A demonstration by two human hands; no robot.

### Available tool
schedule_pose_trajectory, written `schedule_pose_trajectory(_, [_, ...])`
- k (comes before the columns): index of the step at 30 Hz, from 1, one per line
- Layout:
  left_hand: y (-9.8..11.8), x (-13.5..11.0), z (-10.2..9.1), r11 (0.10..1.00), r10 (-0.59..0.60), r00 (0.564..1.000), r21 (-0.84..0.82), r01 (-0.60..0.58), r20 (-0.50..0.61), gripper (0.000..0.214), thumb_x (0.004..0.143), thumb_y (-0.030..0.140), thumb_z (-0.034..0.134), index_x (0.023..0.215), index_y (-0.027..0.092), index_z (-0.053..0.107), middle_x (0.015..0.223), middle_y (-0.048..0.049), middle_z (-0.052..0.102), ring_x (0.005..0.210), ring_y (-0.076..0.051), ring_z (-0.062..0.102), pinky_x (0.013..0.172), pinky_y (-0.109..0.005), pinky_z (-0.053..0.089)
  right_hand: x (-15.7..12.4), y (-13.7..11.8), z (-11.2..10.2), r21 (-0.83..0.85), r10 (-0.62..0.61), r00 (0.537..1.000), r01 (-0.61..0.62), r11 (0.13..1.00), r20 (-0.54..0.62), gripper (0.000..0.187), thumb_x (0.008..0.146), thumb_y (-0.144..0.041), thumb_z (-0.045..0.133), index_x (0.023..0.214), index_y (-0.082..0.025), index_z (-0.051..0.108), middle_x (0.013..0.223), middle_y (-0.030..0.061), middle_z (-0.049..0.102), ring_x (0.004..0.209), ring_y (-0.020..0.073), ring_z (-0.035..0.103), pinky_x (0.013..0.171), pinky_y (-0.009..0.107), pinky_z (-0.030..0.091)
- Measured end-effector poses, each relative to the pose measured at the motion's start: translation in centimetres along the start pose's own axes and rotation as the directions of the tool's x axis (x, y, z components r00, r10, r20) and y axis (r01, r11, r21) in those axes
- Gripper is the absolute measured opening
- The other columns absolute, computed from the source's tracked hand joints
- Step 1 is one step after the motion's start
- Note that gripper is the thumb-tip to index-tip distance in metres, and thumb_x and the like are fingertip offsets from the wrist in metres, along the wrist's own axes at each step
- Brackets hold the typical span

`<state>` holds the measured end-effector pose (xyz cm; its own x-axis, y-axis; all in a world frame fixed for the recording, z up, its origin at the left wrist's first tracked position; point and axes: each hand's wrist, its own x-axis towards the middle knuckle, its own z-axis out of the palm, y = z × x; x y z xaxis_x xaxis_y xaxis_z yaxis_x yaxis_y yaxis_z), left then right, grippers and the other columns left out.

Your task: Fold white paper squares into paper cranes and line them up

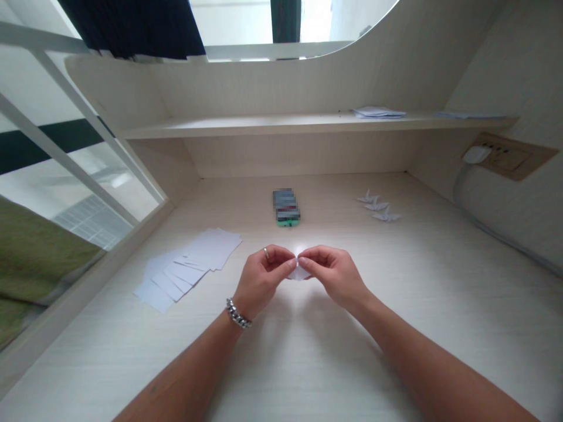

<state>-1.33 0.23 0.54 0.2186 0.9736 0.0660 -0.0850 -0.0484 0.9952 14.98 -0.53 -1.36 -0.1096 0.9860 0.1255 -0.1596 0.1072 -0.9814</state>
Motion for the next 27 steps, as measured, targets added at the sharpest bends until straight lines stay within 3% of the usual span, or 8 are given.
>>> schedule_pose_trajectory(27, [-0.45, 0.17, 0.11, 0.995, 0.049, 0.997, 0.091, -0.044, -0.051, 0.015, 0.069, 0.02, 0.076, 0.077, 0.013, 0.066, 0.071, -0.002, 0.068, 0.065, -0.011, 0.062, 0.062, -0.022, 0.051, 0.04, 0.35, -0.05, -0.058, -0.028, 0.999, 0.026, 0.998, -0.042, 0.017, 0.071, -0.029, 0.076, 0.081, -0.016, 0.071, 0.076, 0.0048, 0.072, 0.07, 0.0171, 0.065, 0.066, 0.03, 0.051])
